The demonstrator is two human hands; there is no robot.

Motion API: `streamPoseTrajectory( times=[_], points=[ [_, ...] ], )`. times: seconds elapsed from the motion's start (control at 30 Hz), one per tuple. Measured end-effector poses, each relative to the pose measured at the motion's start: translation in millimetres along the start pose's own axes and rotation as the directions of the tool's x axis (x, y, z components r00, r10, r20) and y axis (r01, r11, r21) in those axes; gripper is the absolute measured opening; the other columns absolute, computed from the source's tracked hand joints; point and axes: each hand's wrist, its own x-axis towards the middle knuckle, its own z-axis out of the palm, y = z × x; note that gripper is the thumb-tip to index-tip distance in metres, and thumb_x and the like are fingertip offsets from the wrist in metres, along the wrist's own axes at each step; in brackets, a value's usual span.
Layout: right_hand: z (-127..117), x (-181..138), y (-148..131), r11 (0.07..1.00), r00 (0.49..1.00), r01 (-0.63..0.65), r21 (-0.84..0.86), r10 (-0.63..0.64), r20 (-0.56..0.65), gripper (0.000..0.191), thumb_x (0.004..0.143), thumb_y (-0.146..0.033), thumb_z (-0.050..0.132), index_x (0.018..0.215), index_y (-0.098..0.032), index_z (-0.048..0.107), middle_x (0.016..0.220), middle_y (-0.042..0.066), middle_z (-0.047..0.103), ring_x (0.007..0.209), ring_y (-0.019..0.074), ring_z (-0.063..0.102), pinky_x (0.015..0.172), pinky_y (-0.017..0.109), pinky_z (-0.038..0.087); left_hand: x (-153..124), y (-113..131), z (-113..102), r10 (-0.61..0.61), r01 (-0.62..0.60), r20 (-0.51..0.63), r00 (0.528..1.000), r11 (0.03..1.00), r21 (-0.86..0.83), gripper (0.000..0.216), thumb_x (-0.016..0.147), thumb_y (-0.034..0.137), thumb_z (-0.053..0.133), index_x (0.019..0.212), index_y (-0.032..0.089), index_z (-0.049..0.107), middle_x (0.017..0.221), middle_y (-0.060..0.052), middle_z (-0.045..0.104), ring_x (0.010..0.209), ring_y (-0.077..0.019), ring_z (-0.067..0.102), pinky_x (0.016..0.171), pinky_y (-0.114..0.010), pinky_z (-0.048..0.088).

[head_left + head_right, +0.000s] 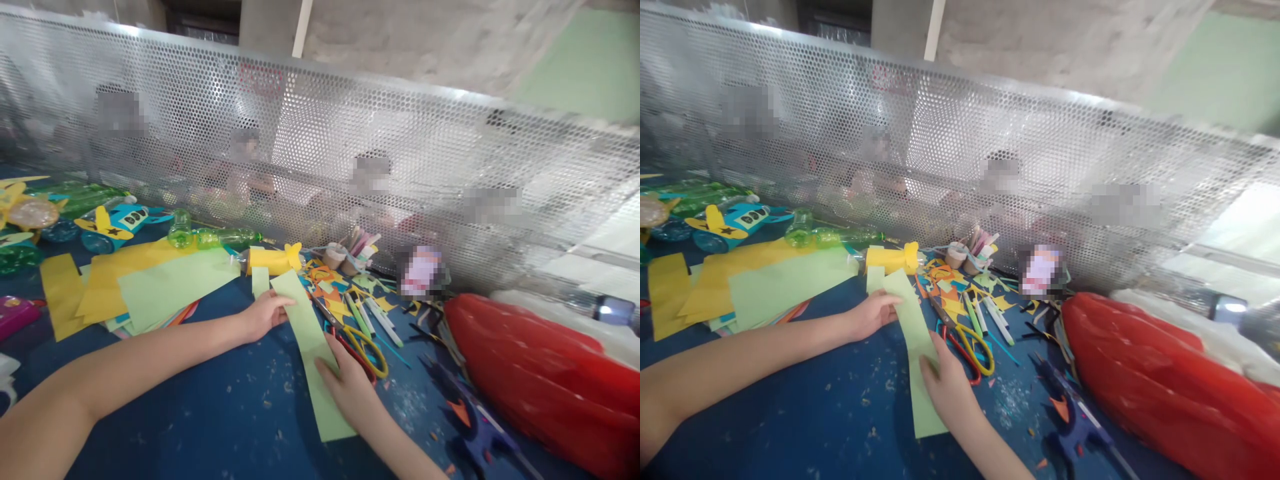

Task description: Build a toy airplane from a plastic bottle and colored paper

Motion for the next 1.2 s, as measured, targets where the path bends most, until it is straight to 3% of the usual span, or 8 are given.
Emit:
streamPoseTrajectory(
  times=[0.33,0.43,0.57,0.67,0.77,0.93,1.07,1.2],
  points=[
    [-4.3,1.0,-1.9,1.000,0.999,-0.007,0.005,0.007,-0.038,0.042,0.078,-0.037,0.048,0.114,-0.017,0.053,0.106,0.010,0.066,0.101,0.0251,0.061,0.086,0.035,0.048,3.1,-0.4,-2.5,-0.019,0.009,-0.088,0.996,0.994,-0.105,0.016,0.084,0.014,0.049,0.097,0.012,0.060,0.083,-0.009,0.071,0.069,-0.0169,0.067,0.066,-0.027,0.054],
    [-6.2,2.8,-6.8,0.997,0.997,-0.059,0.053,0.061,-0.041,0.033,0.079,-0.044,0.047,0.094,-0.017,0.060,0.082,0.007,0.068,0.079,0.0239,0.064,0.071,0.031,0.050,4.1,-1.0,-2.2,-0.005,-0.011,-0.125,0.992,0.991,-0.130,0.017,0.087,0.021,0.048,0.100,0.014,0.057,0.084,-0.008,0.070,0.065,-0.0159,0.067,0.062,-0.026,0.054],
    [-8.4,6.2,-9.3,0.972,0.994,-0.108,0.208,0.101,0.046,0.031,0.080,-0.047,0.045,0.070,-0.019,0.056,0.053,-0.002,0.050,0.048,0.0149,0.049,0.044,0.024,0.038,6.0,-2.9,-2.2,-0.010,-0.013,-0.164,0.986,0.991,-0.134,0.020,0.090,0.026,0.045,0.102,0.015,0.056,0.085,-0.007,0.070,0.064,-0.0144,0.066,0.060,-0.025,0.053],
    [-12.5,9.7,-7.2,0.931,0.992,-0.121,0.345,0.102,0.073,0.027,0.078,-0.043,0.049,0.087,-0.018,0.058,0.055,-0.004,0.048,0.048,0.0127,0.045,0.043,0.022,0.035,8.0,-3.8,-3.4,-0.049,0.027,-0.160,0.986,0.990,-0.137,0.026,0.091,0.030,0.042,0.101,0.012,0.058,0.086,-0.009,0.070,0.069,-0.0157,0.067,0.065,-0.026,0.053],
    [-22.6,14.2,-5.0,0.922,0.996,-0.087,0.378,0.072,0.053,0.043,0.078,-0.038,0.050,0.116,-0.018,0.050,0.060,-0.005,0.051,0.048,0.0116,0.043,0.044,0.021,0.034,9.5,-3.7,-6.2,-0.056,0.044,-0.103,0.993,0.993,-0.112,0.031,0.091,0.034,0.040,0.103,0.011,0.057,0.080,-0.010,0.070,0.071,-0.0175,0.067,0.069,-0.027,0.053],
    [-50.9,24.1,3.9,0.967,0.984,-0.100,0.236,0.130,-0.119,0.045,0.075,-0.037,0.047,0.112,-0.015,0.060,0.072,0.003,0.059,0.049,0.0120,0.044,0.045,0.023,0.035,7.1,-2.4,-8.1,-0.015,0.016,0.040,0.999,1.000,-0.019,0.033,0.091,0.035,0.037,0.113,0.014,0.048,0.071,-0.008,0.069,0.074,-0.0211,0.069,0.076,-0.033,0.051],
    [-72.3,38.8,19.2,0.990,0.907,-0.109,0.084,0.134,-0.400,0.051,0.075,-0.035,0.047,0.122,-0.018,0.056,0.081,0.005,0.063,0.050,0.0126,0.045,0.047,0.025,0.038,5.0,-3.3,-6.4,-0.043,0.035,0.122,0.992,0.997,0.063,0.029,0.088,0.035,0.040,0.099,0.013,0.055,0.071,-0.008,0.069,0.072,-0.0204,0.068,0.075,-0.032,0.050],
    [-85.0,61.3,30.7,0.997,0.839,-0.023,0.074,0.060,-0.541,0.053,0.075,-0.035,0.051,0.125,-0.018,0.053,0.094,0.008,0.064,0.064,0.0162,0.055,0.061,0.029,0.046,7.6,-7.9,-8.4,-0.038,0.010,0.178,0.983,0.987,0.159,0.030,0.084,0.040,0.046,0.090,0.013,0.058,0.068,-0.007,0.068,0.067,-0.0192,0.067,0.068,-0.029,0.049]
  ],
)
